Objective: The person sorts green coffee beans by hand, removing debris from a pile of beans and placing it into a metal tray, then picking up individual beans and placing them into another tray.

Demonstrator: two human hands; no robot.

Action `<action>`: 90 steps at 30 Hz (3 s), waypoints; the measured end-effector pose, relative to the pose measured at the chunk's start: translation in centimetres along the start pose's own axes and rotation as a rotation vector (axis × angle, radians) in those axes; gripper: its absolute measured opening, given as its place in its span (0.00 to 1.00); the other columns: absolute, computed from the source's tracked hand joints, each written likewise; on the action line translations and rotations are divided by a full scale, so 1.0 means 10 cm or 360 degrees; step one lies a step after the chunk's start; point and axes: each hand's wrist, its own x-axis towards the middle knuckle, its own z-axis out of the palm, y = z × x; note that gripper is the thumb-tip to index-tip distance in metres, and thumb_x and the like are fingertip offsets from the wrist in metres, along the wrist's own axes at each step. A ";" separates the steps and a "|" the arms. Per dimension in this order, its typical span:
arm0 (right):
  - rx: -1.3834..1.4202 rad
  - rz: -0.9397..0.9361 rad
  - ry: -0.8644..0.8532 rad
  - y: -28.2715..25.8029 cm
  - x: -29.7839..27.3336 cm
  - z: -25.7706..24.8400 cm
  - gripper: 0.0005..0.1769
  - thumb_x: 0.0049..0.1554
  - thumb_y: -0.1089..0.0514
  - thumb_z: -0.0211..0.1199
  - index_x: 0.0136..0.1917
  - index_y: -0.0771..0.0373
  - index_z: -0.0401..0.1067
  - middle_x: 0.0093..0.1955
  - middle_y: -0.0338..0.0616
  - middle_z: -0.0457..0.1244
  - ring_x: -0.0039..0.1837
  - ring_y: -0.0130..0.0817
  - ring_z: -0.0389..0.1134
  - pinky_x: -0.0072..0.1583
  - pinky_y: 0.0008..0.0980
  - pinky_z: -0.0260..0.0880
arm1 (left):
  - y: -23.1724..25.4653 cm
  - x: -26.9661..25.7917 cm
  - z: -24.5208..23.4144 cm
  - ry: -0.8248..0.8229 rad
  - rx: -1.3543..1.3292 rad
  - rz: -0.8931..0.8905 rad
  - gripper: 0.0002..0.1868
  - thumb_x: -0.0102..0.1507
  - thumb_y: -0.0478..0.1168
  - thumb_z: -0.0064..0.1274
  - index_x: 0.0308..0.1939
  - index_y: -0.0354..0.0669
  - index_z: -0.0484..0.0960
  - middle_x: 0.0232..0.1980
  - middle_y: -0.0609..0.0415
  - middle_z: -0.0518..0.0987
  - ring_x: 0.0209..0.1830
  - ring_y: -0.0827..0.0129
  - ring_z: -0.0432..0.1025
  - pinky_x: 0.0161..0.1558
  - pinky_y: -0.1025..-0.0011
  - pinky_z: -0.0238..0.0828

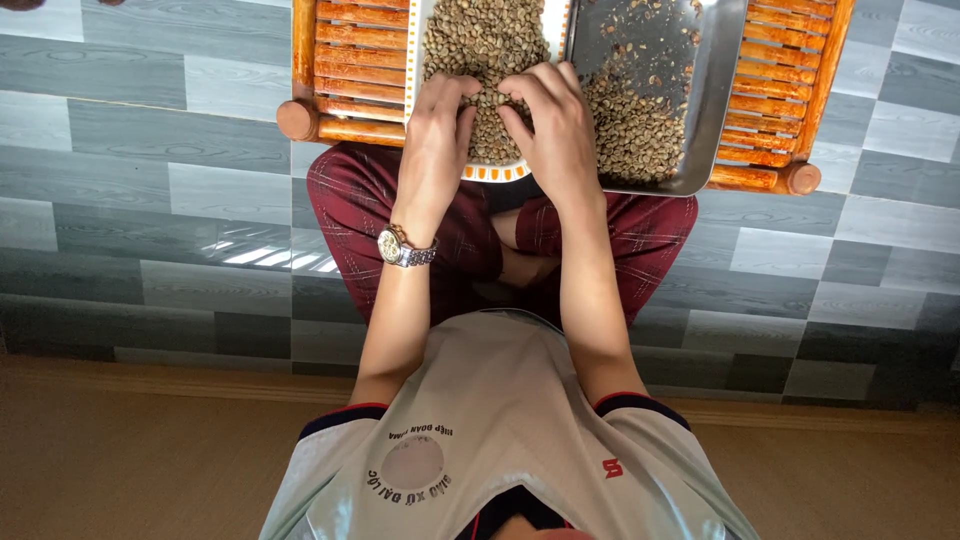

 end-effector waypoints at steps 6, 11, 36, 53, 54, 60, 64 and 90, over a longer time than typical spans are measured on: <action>-0.0044 -0.0006 -0.0003 0.01 0.00 0.04 0.13 0.50 0.66 0.74 0.48 0.62 0.75 0.45 0.38 0.64 0.49 0.33 0.63 0.55 0.31 0.69 | -0.01 0.01 0.01 -0.0018 0.0046 0.0020 0.12 0.59 0.21 0.53 0.46 0.30 0.77 0.46 0.47 0.78 0.43 0.57 0.75 0.49 0.63 0.75; -0.0041 -0.0012 0.0011 0.01 0.00 0.05 0.11 0.51 0.66 0.74 0.46 0.62 0.75 0.44 0.37 0.63 0.49 0.33 0.62 0.55 0.31 0.69 | 0.00 0.01 0.01 -0.0001 0.0049 0.0026 0.11 0.59 0.21 0.53 0.44 0.30 0.78 0.46 0.47 0.78 0.42 0.58 0.75 0.49 0.64 0.75; 0.0090 0.0122 0.0223 0.34 -0.44 -0.40 0.12 0.52 0.71 0.74 0.44 0.63 0.74 0.44 0.42 0.70 0.45 0.34 0.65 0.47 0.29 0.68 | 0.18 -0.01 -0.06 0.0011 0.0011 0.0061 0.10 0.61 0.20 0.54 0.45 0.32 0.76 0.45 0.49 0.77 0.41 0.61 0.75 0.47 0.66 0.73; 0.0126 0.0516 0.0433 0.43 -0.87 -1.17 0.06 0.55 0.71 0.69 0.45 0.68 0.73 0.42 0.45 0.65 0.45 0.37 0.60 0.49 0.35 0.63 | 0.50 0.08 0.88 -0.0353 0.0054 0.0440 0.07 0.64 0.23 0.54 0.45 0.30 0.81 0.46 0.43 0.81 0.43 0.60 0.80 0.51 0.74 0.84; 0.0125 0.0548 0.0428 0.43 -0.88 -1.18 0.06 0.55 0.70 0.69 0.45 0.68 0.73 0.42 0.45 0.64 0.45 0.37 0.60 0.49 0.35 0.63 | 0.51 0.08 0.93 -0.0407 0.0074 0.0477 0.09 0.63 0.22 0.54 0.47 0.29 0.82 0.48 0.42 0.81 0.44 0.59 0.81 0.51 0.76 0.85; 0.0144 0.0528 0.0395 0.46 -0.91 -1.17 0.05 0.58 0.68 0.68 0.46 0.69 0.73 0.42 0.46 0.65 0.45 0.38 0.61 0.49 0.35 0.63 | 0.74 0.06 0.81 -0.0514 0.0083 0.0407 0.10 0.64 0.26 0.53 0.49 0.33 0.79 0.49 0.48 0.78 0.40 0.60 0.78 0.45 0.65 0.79; 0.0170 0.0520 0.0382 0.45 -0.89 -1.13 0.05 0.58 0.68 0.69 0.46 0.68 0.73 0.42 0.46 0.65 0.46 0.38 0.62 0.50 0.35 0.64 | 0.54 0.09 0.70 -0.0360 0.0134 0.0477 0.04 0.64 0.26 0.56 0.42 0.31 0.82 0.42 0.47 0.80 0.39 0.64 0.77 0.48 0.72 0.83; 0.0111 0.0287 0.0139 0.04 -0.50 -0.72 0.05 0.55 0.70 0.69 0.44 0.67 0.74 0.41 0.44 0.68 0.43 0.34 0.63 0.47 0.32 0.64 | -0.06 0.12 0.02 -0.0089 0.0269 0.0161 0.07 0.62 0.27 0.58 0.44 0.35 0.81 0.42 0.50 0.77 0.32 0.64 0.73 0.37 0.68 0.75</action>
